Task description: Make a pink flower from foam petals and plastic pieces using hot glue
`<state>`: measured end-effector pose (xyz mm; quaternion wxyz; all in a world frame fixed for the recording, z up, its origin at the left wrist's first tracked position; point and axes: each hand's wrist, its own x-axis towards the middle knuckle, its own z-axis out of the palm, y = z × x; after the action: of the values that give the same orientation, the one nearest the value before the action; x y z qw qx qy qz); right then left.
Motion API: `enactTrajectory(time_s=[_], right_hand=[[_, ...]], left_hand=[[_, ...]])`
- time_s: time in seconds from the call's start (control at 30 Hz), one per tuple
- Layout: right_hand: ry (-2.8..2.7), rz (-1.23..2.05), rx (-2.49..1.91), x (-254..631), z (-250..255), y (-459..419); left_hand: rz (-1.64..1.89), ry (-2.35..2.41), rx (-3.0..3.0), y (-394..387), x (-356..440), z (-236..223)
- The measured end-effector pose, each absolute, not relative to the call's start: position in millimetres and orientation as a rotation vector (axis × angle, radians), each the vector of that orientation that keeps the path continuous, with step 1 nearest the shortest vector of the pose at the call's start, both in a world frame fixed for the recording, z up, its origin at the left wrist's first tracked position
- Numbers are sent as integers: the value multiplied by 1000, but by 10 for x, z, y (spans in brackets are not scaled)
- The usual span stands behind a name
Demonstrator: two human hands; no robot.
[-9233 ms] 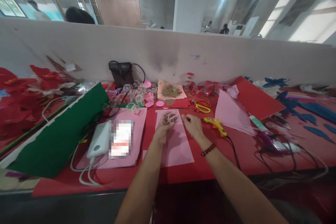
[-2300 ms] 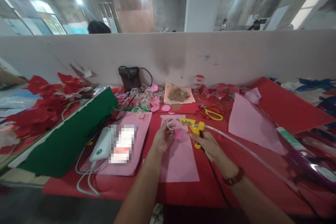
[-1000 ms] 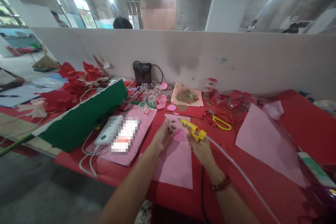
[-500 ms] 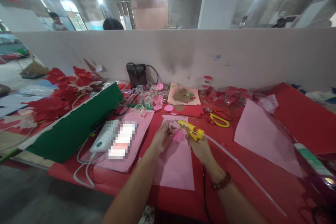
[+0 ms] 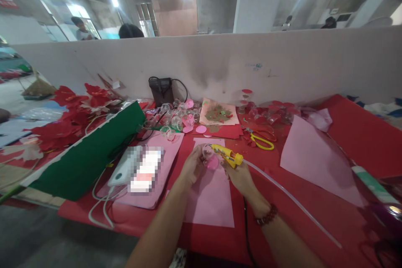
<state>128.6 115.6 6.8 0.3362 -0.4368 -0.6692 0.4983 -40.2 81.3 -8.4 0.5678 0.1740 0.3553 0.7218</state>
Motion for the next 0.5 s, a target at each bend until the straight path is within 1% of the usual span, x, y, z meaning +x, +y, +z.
enactTrajectory(time_s=[0.5], right_hand=[[-1729,1301,-1117,1310,91,1166]], left_hand=[[1691,831,382,803,-398,-54]])
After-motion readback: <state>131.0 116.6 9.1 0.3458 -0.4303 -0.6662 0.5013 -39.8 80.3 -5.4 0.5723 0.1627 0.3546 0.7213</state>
